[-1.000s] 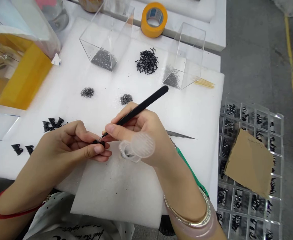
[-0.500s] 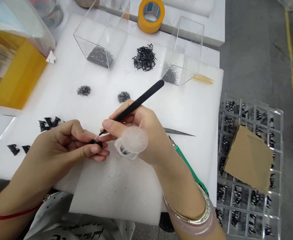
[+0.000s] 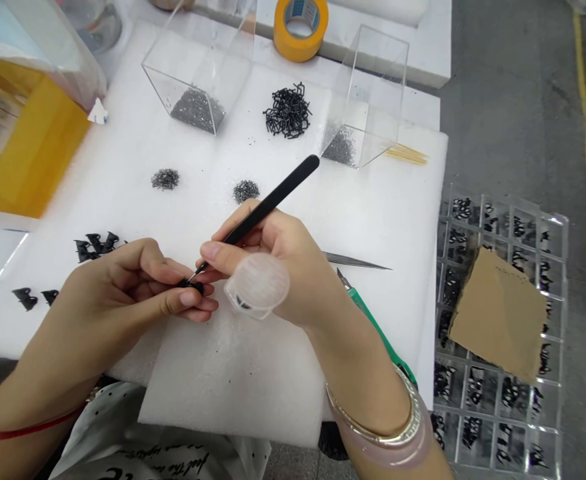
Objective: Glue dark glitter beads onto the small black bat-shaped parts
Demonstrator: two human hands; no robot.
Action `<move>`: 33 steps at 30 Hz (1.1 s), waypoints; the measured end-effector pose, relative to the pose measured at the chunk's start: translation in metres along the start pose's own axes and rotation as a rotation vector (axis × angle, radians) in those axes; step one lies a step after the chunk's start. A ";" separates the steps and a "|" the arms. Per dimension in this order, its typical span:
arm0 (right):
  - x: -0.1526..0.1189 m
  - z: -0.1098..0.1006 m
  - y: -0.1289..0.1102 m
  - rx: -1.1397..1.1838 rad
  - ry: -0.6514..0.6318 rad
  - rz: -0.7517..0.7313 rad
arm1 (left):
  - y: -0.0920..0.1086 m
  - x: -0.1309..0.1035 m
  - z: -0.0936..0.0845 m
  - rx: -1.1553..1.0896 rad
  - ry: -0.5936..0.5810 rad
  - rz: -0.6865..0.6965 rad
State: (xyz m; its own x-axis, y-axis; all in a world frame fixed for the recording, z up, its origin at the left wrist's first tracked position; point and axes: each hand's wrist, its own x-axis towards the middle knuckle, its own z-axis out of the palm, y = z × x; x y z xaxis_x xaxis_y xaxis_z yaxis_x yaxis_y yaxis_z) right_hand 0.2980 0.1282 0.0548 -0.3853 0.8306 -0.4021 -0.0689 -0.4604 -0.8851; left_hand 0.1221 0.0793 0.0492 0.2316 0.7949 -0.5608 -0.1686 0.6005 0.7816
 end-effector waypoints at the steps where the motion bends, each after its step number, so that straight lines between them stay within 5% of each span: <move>1: 0.000 0.000 0.000 -0.007 -0.003 -0.001 | 0.000 0.000 0.000 0.001 0.001 0.000; 19: 0.002 -0.006 0.000 0.023 -0.062 0.065 | -0.002 0.001 0.001 0.013 -0.018 0.018; 26: 0.002 -0.007 -0.005 0.070 0.147 -0.114 | -0.002 0.004 0.001 -0.023 -0.094 0.018; 33: 0.020 0.009 -0.018 -0.095 0.180 -0.161 | -0.005 0.003 0.002 -0.047 -0.124 0.043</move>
State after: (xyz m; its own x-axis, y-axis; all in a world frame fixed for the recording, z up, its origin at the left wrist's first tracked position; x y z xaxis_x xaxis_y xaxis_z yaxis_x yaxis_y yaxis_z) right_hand 0.2829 0.1503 0.0651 -0.2061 0.9370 -0.2819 -0.0264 -0.2933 -0.9556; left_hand 0.1250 0.0782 0.0442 0.3392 0.8052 -0.4865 -0.2250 0.5716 0.7891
